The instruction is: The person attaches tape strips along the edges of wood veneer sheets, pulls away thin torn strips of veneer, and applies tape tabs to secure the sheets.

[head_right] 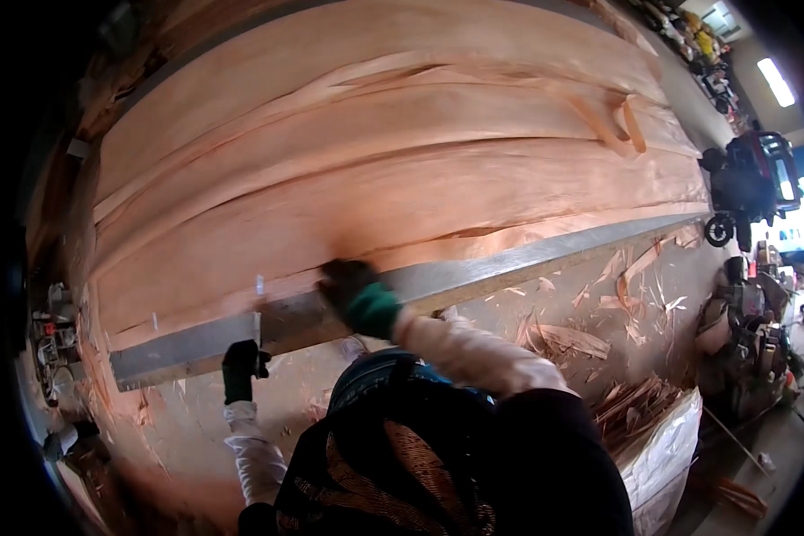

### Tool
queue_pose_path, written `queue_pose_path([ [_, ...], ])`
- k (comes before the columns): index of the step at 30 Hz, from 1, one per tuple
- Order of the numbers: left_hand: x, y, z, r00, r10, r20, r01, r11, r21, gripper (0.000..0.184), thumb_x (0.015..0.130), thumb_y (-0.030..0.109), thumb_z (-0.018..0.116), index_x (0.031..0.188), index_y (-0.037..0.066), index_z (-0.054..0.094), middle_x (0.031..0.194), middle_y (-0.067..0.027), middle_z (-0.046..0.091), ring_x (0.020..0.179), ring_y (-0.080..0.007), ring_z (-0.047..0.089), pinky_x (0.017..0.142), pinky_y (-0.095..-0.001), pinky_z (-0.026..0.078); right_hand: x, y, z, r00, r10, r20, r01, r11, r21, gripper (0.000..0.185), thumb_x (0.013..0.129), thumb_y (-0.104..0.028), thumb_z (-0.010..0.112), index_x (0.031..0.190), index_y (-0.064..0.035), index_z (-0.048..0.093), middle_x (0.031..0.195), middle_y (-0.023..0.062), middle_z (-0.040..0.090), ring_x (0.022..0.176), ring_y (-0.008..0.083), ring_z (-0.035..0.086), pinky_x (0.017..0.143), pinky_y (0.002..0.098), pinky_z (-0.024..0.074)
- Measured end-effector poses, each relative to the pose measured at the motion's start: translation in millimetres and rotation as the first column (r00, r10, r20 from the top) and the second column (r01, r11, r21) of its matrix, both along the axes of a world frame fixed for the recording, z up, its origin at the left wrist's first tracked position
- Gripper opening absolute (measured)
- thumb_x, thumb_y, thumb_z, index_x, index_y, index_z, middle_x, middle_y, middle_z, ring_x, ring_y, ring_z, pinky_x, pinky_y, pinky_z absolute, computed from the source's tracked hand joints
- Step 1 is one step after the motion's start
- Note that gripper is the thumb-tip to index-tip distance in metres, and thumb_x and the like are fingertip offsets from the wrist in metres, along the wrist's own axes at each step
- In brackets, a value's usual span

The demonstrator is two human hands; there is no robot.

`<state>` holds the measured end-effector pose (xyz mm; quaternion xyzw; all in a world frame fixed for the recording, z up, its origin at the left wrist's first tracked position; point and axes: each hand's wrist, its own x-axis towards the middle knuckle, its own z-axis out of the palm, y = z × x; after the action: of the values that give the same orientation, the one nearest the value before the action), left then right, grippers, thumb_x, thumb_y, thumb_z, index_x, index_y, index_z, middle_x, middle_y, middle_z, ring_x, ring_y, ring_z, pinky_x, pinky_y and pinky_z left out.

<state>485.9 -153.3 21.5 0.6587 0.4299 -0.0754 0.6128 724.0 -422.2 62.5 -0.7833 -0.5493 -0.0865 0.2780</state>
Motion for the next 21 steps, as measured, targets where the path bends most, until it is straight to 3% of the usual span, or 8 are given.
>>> queue_pose_path([
  [1, 8.6, -24.6, -0.6, 0.997, -0.024, -0.069, 0.022, 0.999, -0.029, 0.024, 0.092, 0.023, 0.060, 0.098, 0.000, 0.060, 0.075, -0.0144, 0.068, 0.048, -0.0185, 0.058, 0.045, -0.0300, 0.049, 28.9, -45.7, -2.8, 0.998, -0.054, -0.015, 0.052, 0.992, -0.112, 0.034, 0.083, -0.018, 0.057, 0.116, -0.0101, 0.063, 0.125, 0.0156, 0.057, 0.114, 0.0334, 0.054, 0.093, 0.0475, 0.0440],
  [2, 14.4, -52.1, -0.2, 0.990, -0.045, -0.132, 0.038, 0.998, -0.059, 0.023, 0.091, 0.021, 0.060, 0.098, 0.000, 0.060, 0.075, -0.0142, 0.068, 0.049, -0.0184, 0.059, 0.046, -0.0300, 0.049, 52.5, -84.8, 10.2, 0.986, -0.147, -0.080, 0.128, 0.971, -0.200, 0.035, 0.079, -0.018, 0.063, 0.114, -0.0096, 0.064, 0.119, 0.0140, 0.059, 0.108, 0.0331, 0.056, 0.089, 0.0461, 0.0460],
  [4, 39.8, -119.4, 6.9, 0.998, 0.022, 0.060, -0.017, 0.997, -0.078, 0.019, 0.089, 0.016, 0.059, 0.093, -0.002, 0.062, 0.076, -0.0162, 0.068, 0.050, -0.0219, 0.062, 0.045, -0.0326, 0.050, 96.7, -157.8, 6.3, 0.938, -0.306, -0.160, 0.286, 0.949, -0.136, 0.037, 0.076, -0.020, 0.069, 0.112, -0.0110, 0.065, 0.117, 0.0117, 0.060, 0.104, 0.0325, 0.057, 0.085, 0.0450, 0.0471],
  [6, 85.1, -184.4, 33.0, 0.966, 0.187, 0.181, -0.146, 0.964, -0.221, 0.019, 0.089, 0.012, 0.061, 0.099, -0.003, 0.062, 0.079, -0.0161, 0.069, 0.055, -0.0214, 0.064, 0.047, -0.0320, 0.051, 121.6, -191.2, 17.8, 0.922, -0.377, -0.089, 0.355, 0.914, -0.199, 0.038, 0.073, -0.022, 0.073, 0.109, -0.0137, 0.066, 0.115, 0.0106, 0.060, 0.102, 0.0318, 0.057, 0.083, 0.0443, 0.0478],
  [8, 133.3, -222.2, 43.5, 0.984, 0.045, 0.173, -0.011, 0.981, -0.193, 0.021, 0.091, 0.013, 0.059, 0.107, -0.001, 0.060, 0.082, -0.0149, 0.070, 0.059, -0.0187, 0.064, 0.051, -0.0301, 0.052, 139.8, -199.8, 14.1, 0.939, -0.329, -0.096, 0.303, 0.928, -0.219, 0.031, 0.073, -0.023, 0.073, 0.103, -0.0163, 0.067, 0.110, 0.0076, 0.061, 0.098, 0.0306, 0.058, 0.079, 0.0440, 0.0482],
  [11, 180.9, -258.1, 45.5, 0.979, 0.037, 0.200, 0.009, 0.975, -0.224, 0.018, 0.091, 0.011, 0.059, 0.107, 0.002, 0.061, 0.084, -0.0131, 0.070, 0.058, -0.0171, 0.062, 0.052, -0.0291, 0.052, 162.9, -200.2, -13.6, 0.950, -0.281, -0.136, 0.258, 0.952, -0.166, 0.025, 0.069, -0.019, 0.074, 0.093, -0.0173, 0.069, 0.099, 0.0052, 0.063, 0.091, 0.0299, 0.059, 0.069, 0.0430, 0.0468],
  [17, 234.6, -285.7, 29.4, 0.990, -0.023, 0.140, 0.048, 0.983, -0.176, 0.020, 0.092, 0.007, 0.055, 0.111, 0.001, 0.061, 0.084, -0.0100, 0.068, 0.059, -0.0141, 0.062, 0.049, -0.0268, 0.049, 171.3, -200.3, -23.0, 0.919, -0.331, -0.213, 0.294, 0.937, -0.187, 0.026, 0.066, -0.016, 0.074, 0.092, -0.0170, 0.070, 0.096, 0.0051, 0.064, 0.090, 0.0305, 0.060, 0.074, 0.0425, 0.0489],
  [21, 268.6, -298.3, 13.0, 0.956, -0.041, 0.291, 0.065, 0.995, -0.073, 0.032, 0.094, 0.015, 0.056, 0.123, 0.002, 0.054, 0.089, -0.0118, 0.067, 0.062, -0.0160, 0.064, 0.047, -0.0282, 0.050, 170.2, -199.9, -24.1, 0.905, -0.340, -0.255, 0.297, 0.935, -0.192, 0.026, 0.067, -0.016, 0.073, 0.093, -0.0165, 0.070, 0.099, 0.0064, 0.065, 0.092, 0.0311, 0.060, 0.076, 0.0427, 0.0494],
])
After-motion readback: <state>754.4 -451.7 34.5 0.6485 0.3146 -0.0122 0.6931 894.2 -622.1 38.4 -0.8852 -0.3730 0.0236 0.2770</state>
